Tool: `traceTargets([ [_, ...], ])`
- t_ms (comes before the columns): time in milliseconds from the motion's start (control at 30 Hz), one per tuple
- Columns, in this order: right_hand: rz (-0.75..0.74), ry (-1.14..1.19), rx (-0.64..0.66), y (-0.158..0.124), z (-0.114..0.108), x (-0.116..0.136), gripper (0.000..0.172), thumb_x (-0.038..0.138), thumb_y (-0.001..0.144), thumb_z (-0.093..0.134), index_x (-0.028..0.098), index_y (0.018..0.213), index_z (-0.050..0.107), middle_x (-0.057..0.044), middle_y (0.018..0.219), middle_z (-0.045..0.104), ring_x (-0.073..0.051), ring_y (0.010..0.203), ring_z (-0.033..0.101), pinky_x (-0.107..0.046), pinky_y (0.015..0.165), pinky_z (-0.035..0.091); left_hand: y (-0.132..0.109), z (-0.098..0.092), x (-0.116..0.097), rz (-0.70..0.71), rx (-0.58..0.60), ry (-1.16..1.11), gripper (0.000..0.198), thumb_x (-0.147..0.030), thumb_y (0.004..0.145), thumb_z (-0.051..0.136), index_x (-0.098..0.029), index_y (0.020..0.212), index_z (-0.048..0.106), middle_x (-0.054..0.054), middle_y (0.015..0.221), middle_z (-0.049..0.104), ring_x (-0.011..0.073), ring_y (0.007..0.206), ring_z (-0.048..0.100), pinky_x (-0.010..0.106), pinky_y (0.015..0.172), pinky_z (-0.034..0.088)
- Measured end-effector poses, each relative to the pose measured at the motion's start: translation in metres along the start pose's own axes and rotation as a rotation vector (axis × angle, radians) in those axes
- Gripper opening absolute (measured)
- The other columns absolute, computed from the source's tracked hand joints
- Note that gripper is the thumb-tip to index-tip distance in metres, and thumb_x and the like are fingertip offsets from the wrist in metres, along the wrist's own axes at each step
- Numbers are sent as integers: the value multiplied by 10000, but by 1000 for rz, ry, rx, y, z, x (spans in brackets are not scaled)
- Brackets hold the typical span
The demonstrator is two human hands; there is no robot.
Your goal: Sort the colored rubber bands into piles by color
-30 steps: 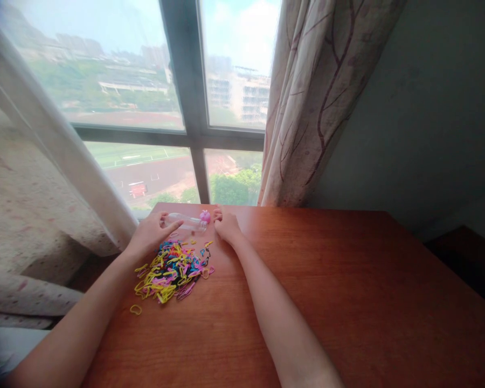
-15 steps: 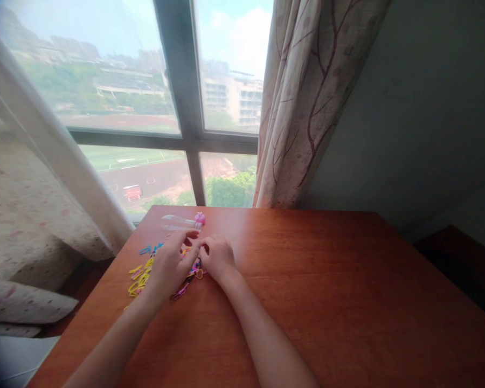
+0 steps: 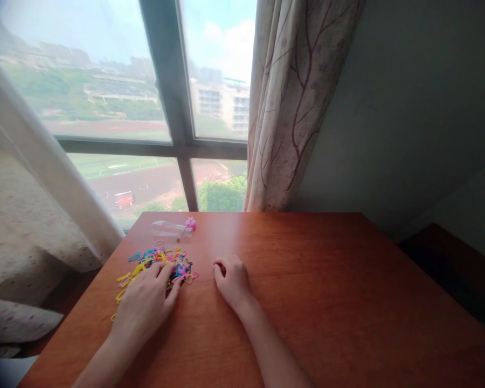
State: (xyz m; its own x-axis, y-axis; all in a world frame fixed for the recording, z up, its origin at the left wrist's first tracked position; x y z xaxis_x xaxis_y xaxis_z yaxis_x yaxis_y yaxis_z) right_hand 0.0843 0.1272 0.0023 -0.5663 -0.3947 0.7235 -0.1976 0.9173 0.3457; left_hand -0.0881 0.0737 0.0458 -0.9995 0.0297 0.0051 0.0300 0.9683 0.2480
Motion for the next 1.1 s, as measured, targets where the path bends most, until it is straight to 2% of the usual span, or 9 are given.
traceTargets([
  [100,9,9,-6,-2,-1,0,150,114,837,589,210,830,704,-29,816,687,-180,780,603,-268,724,444,6,6,-8,46,-7,-49,319,-330,890,494,-183,1132,641,154,1200,640,302,1080,591,405,880,439],
  [200,22,23,-13,-6,-3,1,162,107,836,585,214,843,707,-31,836,698,-185,805,617,-272,745,456,8,5,-16,42,-22,-45,334,-331,894,493,-194,1158,645,152,1277,625,317,1159,553,436,895,424],
  [400,37,63,-30,-16,-11,3,188,109,836,562,220,860,712,-30,839,704,-187,804,629,-274,743,476,3,-11,-47,85,-94,-79,283,-290,887,500,-219,1103,668,136,1279,642,337,1173,542,478,884,394],
  [567,43,94,-46,-15,-12,2,232,84,821,537,220,871,718,-35,875,716,-191,836,641,-284,775,493,7,-10,-81,199,-74,-215,253,-227,871,513,-198,1074,661,142,1212,667,334,1134,563,505,927,381],
  [733,61,111,-68,-12,-18,-4,256,79,816,509,225,867,714,-28,860,714,-181,812,653,-267,745,502,8,9,-95,181,-1,-431,293,-164,870,464,-188,1111,628,142,1150,675,288,1056,611,440,922,439],
  [833,80,94,-97,-9,-27,-9,241,93,821,493,221,829,697,-32,827,700,-185,788,649,-264,722,493,2,26,-104,186,46,-515,413,-168,862,456,-211,1265,535,109,1090,702,233,956,678,339,822,504],
  [933,88,71,-95,-7,-32,-10,241,97,830,480,218,822,688,-31,804,699,-183,764,652,-257,702,484,-2,43,-105,156,131,-614,460,-220,882,437,-240,1341,448,60,913,727,224,816,716,304,706,511],
  [1000,84,59,-64,-8,-31,-7,249,99,836,479,226,842,694,-22,788,706,-177,730,658,-247,677,478,-2,50,-101,115,166,-722,420,-251,892,421,-246,1311,440,42,827,711,230,761,713,303,660,495],
  [1100,63,48,7,-10,-25,0,248,123,844,505,266,857,708,-10,792,724,-180,723,673,-240,670,473,-1,53,-94,73,168,-828,279,-265,882,411,-280,1153,475,34,742,680,229,678,688,309,597,467],
])
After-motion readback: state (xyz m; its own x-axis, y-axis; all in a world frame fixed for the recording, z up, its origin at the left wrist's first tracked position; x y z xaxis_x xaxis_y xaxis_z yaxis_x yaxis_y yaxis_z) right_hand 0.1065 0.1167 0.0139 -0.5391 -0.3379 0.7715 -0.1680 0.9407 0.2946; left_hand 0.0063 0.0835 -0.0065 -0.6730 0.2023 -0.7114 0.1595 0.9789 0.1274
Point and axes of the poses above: each hand's wrist, its own y-axis towards the middle knuckle, its own z-axis out of the palm, x = y × z, the point moved 9 cm from there along y, towards the middle knuckle
